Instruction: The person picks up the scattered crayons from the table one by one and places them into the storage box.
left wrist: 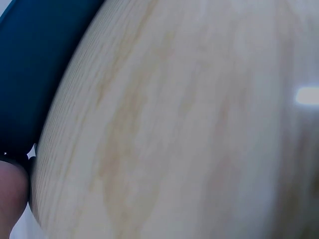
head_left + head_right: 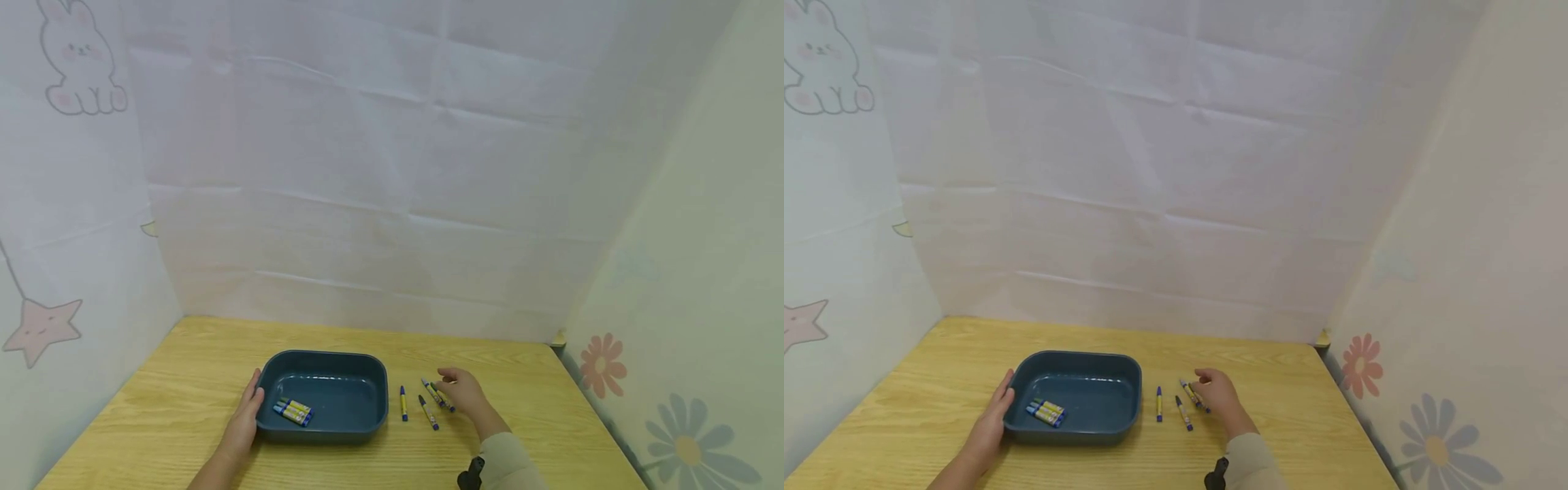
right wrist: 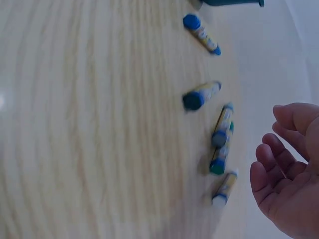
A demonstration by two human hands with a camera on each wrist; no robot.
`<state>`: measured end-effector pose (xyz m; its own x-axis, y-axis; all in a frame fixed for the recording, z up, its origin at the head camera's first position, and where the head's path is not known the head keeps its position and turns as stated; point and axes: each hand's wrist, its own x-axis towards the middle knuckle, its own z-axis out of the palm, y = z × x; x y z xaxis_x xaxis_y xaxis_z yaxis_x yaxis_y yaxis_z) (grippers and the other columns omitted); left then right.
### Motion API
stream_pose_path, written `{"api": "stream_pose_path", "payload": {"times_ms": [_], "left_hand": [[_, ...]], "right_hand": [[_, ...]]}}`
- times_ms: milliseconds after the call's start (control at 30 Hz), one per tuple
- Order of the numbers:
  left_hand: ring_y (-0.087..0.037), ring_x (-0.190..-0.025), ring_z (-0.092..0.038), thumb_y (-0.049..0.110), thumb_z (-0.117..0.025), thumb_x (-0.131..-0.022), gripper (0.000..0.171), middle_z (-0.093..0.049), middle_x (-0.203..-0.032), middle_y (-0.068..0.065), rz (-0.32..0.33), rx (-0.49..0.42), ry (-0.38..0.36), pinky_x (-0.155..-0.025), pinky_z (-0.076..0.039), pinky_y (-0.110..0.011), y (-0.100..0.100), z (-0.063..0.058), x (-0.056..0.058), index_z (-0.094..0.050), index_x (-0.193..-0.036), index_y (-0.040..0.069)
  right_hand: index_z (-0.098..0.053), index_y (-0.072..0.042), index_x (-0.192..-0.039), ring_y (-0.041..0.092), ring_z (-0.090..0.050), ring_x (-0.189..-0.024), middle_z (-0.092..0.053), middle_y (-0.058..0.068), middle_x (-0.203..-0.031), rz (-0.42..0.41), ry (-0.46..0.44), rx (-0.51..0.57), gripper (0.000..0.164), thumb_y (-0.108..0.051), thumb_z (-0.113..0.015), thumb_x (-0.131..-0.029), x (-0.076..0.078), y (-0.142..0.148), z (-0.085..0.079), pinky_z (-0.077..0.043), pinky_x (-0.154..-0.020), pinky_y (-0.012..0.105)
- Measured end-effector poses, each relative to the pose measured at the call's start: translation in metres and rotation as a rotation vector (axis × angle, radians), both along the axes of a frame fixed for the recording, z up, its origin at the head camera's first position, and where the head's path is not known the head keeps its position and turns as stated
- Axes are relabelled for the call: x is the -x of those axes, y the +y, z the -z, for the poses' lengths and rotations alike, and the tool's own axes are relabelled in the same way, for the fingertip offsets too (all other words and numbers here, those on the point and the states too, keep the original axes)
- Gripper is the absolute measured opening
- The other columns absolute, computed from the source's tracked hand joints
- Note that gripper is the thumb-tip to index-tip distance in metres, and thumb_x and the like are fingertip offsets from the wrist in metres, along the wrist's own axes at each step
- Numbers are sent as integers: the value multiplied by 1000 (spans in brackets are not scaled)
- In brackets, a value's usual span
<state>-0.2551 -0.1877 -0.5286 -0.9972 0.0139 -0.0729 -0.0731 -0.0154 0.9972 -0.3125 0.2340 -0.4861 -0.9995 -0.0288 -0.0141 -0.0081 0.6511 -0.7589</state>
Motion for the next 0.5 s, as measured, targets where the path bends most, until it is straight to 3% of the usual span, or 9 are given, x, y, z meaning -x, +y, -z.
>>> {"api": "stream_pose_path", "payload": {"times_ms": [133, 333, 500], "left_hand": [[-36, -149, 21, 30, -22, -109, 60, 17, -164, -8, -2, -7, 0, -120, 10, -60, 0, 0, 0, 9, -157, 13], [-35, -149, 21, 31, -22, -109, 60, 17, -164, -7, -5, -20, 0, -120, 11, -59, -1, 0, -1, 8, -157, 13], [-34, -149, 21, 32, -22, -109, 61, 17, -164, -7, -8, -11, 2, -120, 11, -59, -2, 1, -2, 8, -157, 12]], "right_hand": [[-55, 7, -131, 21, -59, -87, -60, 19, -115, 37, 6, 0, 42, -11, -60, -94, -6, 12, 3, -45, -54, 23], [-51, 8, -135, 30, -60, -96, -58, 25, -119, 88, 9, -3, 48, -11, -61, -92, -8, 25, 11, -52, -65, 29], [-49, 7, -137, 37, -57, -107, -57, 27, -122, 120, -4, -20, 52, -13, -62, -91, -6, 33, 22, -55, -81, 41]]}}
